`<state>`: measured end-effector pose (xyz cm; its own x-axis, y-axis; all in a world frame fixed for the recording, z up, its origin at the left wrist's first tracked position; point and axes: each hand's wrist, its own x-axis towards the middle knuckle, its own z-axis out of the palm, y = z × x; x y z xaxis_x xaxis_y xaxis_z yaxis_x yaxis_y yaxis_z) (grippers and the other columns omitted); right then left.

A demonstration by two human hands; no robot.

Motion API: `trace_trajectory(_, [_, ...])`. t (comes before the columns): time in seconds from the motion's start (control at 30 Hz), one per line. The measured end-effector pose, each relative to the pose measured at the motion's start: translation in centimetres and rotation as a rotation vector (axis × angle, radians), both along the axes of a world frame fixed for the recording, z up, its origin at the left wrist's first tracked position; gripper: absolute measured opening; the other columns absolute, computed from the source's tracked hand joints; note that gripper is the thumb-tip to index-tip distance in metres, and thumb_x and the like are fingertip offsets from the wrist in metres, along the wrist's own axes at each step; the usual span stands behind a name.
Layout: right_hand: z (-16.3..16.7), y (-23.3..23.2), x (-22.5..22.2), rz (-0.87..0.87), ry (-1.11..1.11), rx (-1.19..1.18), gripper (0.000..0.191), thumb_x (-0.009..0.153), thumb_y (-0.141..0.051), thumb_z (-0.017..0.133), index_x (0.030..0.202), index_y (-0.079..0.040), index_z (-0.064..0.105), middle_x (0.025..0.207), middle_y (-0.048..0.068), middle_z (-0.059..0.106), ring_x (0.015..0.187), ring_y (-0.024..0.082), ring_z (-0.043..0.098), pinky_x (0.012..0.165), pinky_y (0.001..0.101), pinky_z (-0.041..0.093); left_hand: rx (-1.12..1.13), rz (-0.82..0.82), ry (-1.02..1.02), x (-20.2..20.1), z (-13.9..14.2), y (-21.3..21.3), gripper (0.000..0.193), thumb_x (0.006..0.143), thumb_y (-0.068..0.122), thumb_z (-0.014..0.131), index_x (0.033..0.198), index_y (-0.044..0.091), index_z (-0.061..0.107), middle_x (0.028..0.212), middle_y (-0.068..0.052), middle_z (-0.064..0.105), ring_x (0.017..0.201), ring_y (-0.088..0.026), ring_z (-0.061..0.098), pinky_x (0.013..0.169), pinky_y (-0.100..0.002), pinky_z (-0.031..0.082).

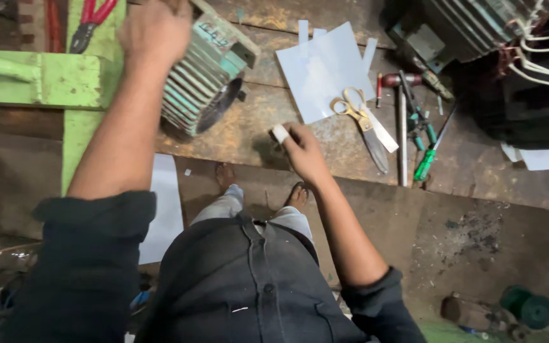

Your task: The person cuts a white sheet into narrow strips with scissors and inserts the strips into the slots of an electric motor stator on the workbench, pressing each strip into place by hand. They work through the stator slot by slot, repositioning the housing as they go.

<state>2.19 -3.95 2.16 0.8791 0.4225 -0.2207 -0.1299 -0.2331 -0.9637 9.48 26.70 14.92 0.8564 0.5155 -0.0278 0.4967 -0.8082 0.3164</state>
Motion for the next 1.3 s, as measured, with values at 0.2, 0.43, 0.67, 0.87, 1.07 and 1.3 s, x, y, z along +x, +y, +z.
trace_trajectory(0.2, [0.0, -7.4, 0.7, -0.128, -0.461, -0.501, 0.027, 0.092, -0.019, 0.070, 0.115, -0.006, 0.071, 0.103, 0.015, 0.068, 0.094, 0.031, 0.063, 0.086, 0.0394, 0.051, -0.118, -0.304, -0.563, -7.0, -1.8, -0.3, 0.042, 0.111, 0.038, 0.057, 0.125, 0.000, 0.071, 0.118, -0.028, 0.071, 0.110, -0.049, 0.065, 0.095, -0.055, 0.049])
trace_trajectory(0.43, [1.2, -7.4, 8.0, 0.019, -1.089, -0.757, 0.037, 0.084, -0.017, 0.067, 0.120, -0.010, 0.069, 0.141, 0.018, 0.057, 0.131, 0.038, 0.046, 0.100, 0.0604, 0.036, -0.211, -0.049, -0.650, -9.5, -4.0, -1.0, 0.033, 0.108, 0.030, 0.060, 0.130, 0.008, 0.072, 0.126, -0.023, 0.072, 0.117, -0.043, 0.065, 0.104, -0.048, 0.047])
trace_trajectory(0.67, [0.0, -7.0, 5.2, 0.372, -1.076, -0.910, 0.036, 0.095, -0.020, 0.062, 0.126, -0.002, 0.067, 0.138, 0.013, 0.058, 0.141, 0.034, 0.042, 0.116, 0.0602, 0.030, -0.194, 0.263, -0.697, -10.5, -4.1, -4.5, 0.033, 0.104, 0.032, 0.062, 0.126, 0.011, 0.073, 0.119, -0.024, 0.072, 0.115, -0.043, 0.066, 0.103, -0.046, 0.049])
trace_trajectory(0.87, [-0.7, -11.6, -3.0, 0.493, -1.090, -0.708, 0.050, 0.073, -0.025, 0.069, 0.116, 0.001, 0.067, 0.128, 0.016, 0.061, 0.123, 0.037, 0.051, 0.101, 0.0561, 0.036, 0.141, 0.110, -0.839, -13.2, -2.7, -7.4, 0.041, 0.112, 0.026, 0.059, 0.136, -0.007, 0.059, 0.130, -0.032, 0.058, 0.122, -0.049, 0.054, 0.108, -0.055, 0.041])
trace_trajectory(1.07, [2.2, -12.4, -4.4, 0.321, -0.812, -0.307, 0.036, 0.080, 0.000, 0.069, 0.115, -0.008, 0.071, 0.113, 0.014, 0.068, 0.107, 0.036, 0.062, 0.091, 0.0426, 0.050, 0.116, -0.481, -0.668, -20.3, -2.7, -19.0, 0.027, 0.089, 0.013, 0.068, 0.114, 0.002, 0.070, 0.112, -0.015, 0.068, 0.111, -0.036, 0.062, 0.107, -0.053, 0.046])
trace_trajectory(1.3, [11.4, -11.6, -4.6, 0.198, -0.594, -0.272, 0.021, 0.083, -0.002, 0.075, 0.104, -0.005, 0.073, 0.089, 0.012, 0.072, 0.077, 0.025, 0.073, 0.070, 0.0336, 0.056, -0.591, -0.317, -0.462, -20.6, -1.4, -24.4, 0.020, 0.091, 0.015, 0.074, 0.103, 0.000, 0.068, 0.098, -0.019, 0.067, 0.093, -0.040, 0.066, 0.078, -0.043, 0.053])
